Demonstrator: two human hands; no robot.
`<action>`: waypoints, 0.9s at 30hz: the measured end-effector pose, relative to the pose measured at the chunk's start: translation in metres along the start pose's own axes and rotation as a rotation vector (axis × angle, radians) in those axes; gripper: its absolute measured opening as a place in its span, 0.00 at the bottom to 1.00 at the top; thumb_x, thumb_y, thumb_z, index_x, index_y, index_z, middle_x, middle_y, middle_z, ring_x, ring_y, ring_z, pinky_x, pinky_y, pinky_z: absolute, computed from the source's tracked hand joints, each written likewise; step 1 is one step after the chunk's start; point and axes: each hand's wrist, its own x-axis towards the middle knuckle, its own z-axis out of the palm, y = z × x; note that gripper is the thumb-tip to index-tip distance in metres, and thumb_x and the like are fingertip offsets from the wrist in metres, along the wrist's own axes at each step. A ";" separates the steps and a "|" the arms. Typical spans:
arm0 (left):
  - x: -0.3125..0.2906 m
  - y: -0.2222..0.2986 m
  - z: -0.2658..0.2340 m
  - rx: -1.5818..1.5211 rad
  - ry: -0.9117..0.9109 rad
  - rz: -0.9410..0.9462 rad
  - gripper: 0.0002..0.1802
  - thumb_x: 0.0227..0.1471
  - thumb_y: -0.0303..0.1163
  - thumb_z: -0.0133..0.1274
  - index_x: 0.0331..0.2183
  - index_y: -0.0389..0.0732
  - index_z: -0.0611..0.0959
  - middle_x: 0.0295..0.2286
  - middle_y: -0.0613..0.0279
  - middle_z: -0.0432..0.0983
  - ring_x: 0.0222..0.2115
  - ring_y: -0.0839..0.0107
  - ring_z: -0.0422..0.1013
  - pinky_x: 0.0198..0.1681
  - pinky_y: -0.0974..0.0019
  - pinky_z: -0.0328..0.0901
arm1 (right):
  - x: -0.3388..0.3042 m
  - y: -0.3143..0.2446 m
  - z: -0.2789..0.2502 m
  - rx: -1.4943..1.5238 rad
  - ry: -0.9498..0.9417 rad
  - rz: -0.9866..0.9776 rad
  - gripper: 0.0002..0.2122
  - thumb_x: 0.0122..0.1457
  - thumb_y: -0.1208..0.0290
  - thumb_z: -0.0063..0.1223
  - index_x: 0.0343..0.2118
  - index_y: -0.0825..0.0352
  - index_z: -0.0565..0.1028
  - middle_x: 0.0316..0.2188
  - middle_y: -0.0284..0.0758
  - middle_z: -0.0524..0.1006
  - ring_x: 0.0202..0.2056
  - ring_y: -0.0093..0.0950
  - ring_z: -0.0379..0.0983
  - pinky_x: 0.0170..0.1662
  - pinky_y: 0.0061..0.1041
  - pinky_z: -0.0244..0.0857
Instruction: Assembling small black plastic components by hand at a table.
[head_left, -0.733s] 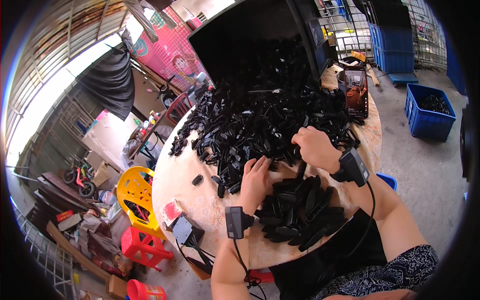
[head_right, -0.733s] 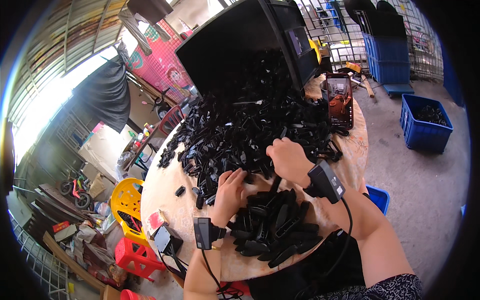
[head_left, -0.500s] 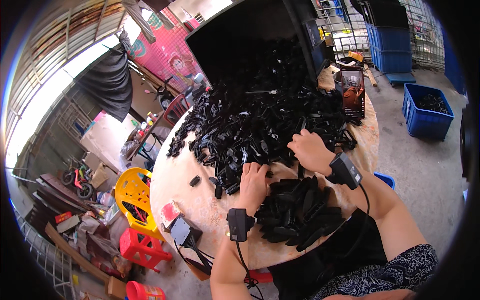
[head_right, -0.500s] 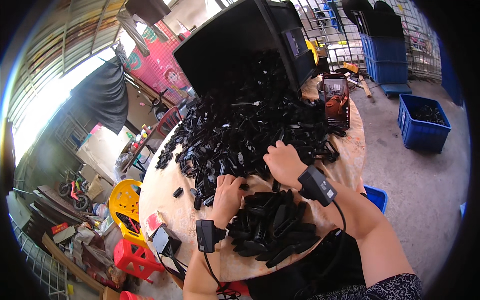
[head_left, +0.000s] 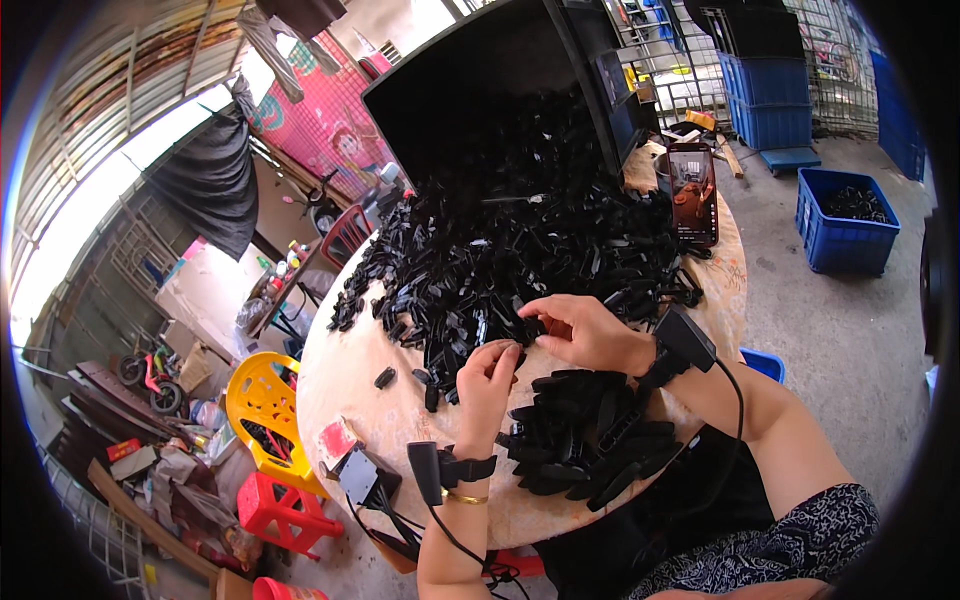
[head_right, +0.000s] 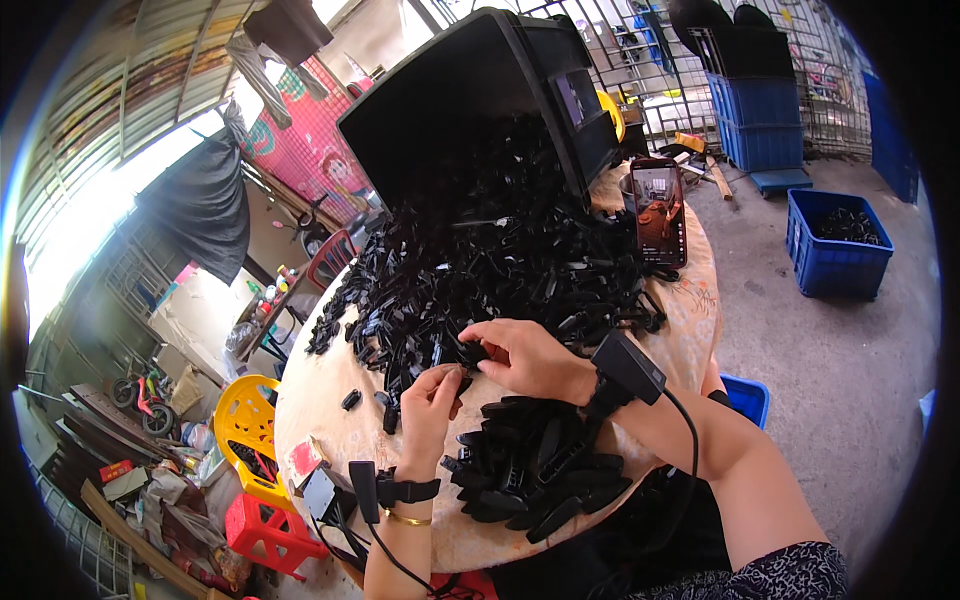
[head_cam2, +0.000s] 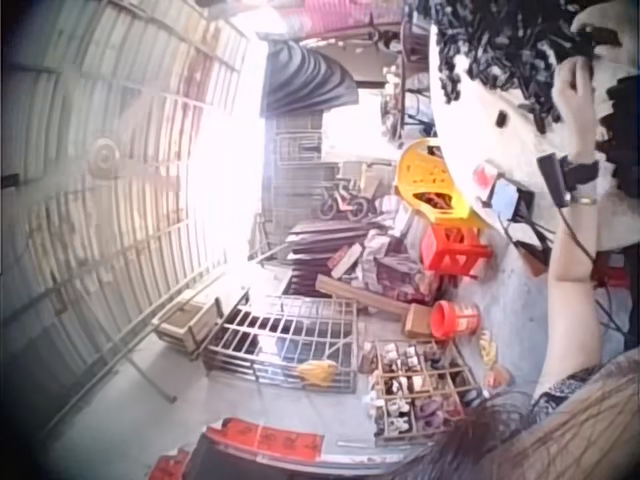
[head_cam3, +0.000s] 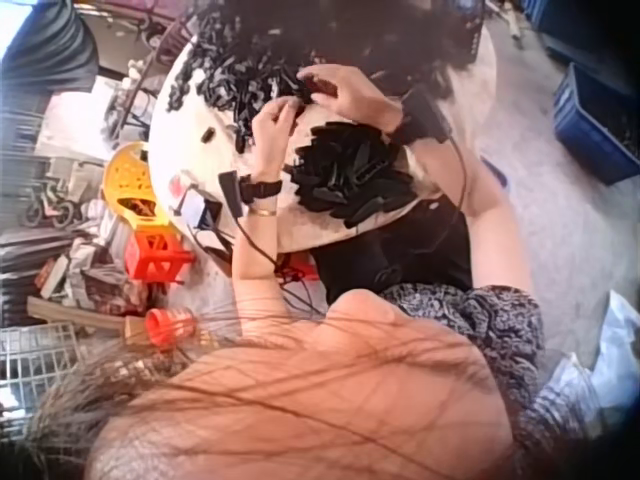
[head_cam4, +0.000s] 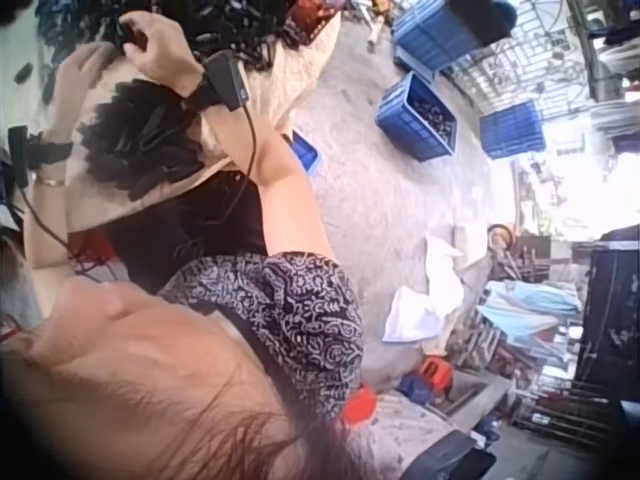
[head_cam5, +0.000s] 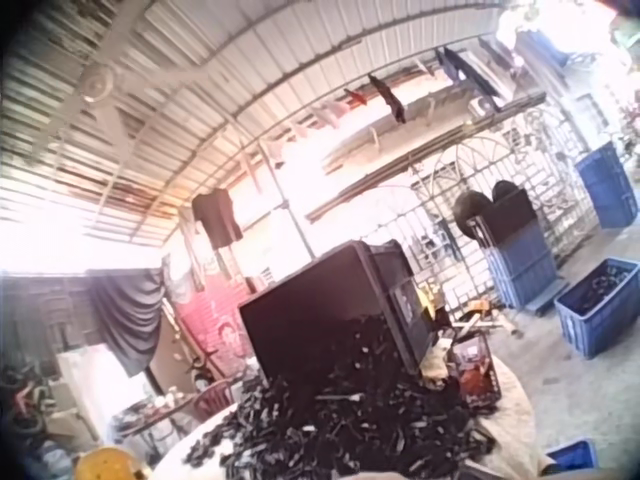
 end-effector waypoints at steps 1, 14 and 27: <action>0.000 -0.002 -0.002 0.000 -0.001 0.003 0.11 0.53 0.25 0.51 0.40 0.33 0.79 0.35 0.64 0.74 0.26 0.80 0.68 0.30 0.78 0.63 | -0.001 -0.003 0.003 0.139 -0.006 0.025 0.15 0.46 0.82 0.53 0.40 0.69 0.71 0.26 0.37 0.71 0.25 0.31 0.70 0.30 0.25 0.66; -0.008 0.002 0.006 -0.321 -0.038 0.127 0.18 0.53 0.20 0.48 0.48 0.32 0.73 0.30 0.65 0.73 0.26 0.81 0.68 0.31 0.78 0.65 | -0.007 -0.010 0.016 0.131 -0.010 -0.187 0.10 0.48 0.81 0.52 0.35 0.69 0.69 0.32 0.38 0.67 0.28 0.30 0.68 0.32 0.25 0.65; -0.010 0.003 0.004 -0.254 -0.010 0.153 0.16 0.54 0.21 0.47 0.46 0.32 0.75 0.34 0.64 0.75 0.28 0.80 0.68 0.33 0.77 0.65 | -0.005 -0.015 0.012 0.106 0.020 -0.039 0.15 0.46 0.80 0.58 0.39 0.72 0.73 0.32 0.41 0.74 0.33 0.33 0.74 0.36 0.26 0.69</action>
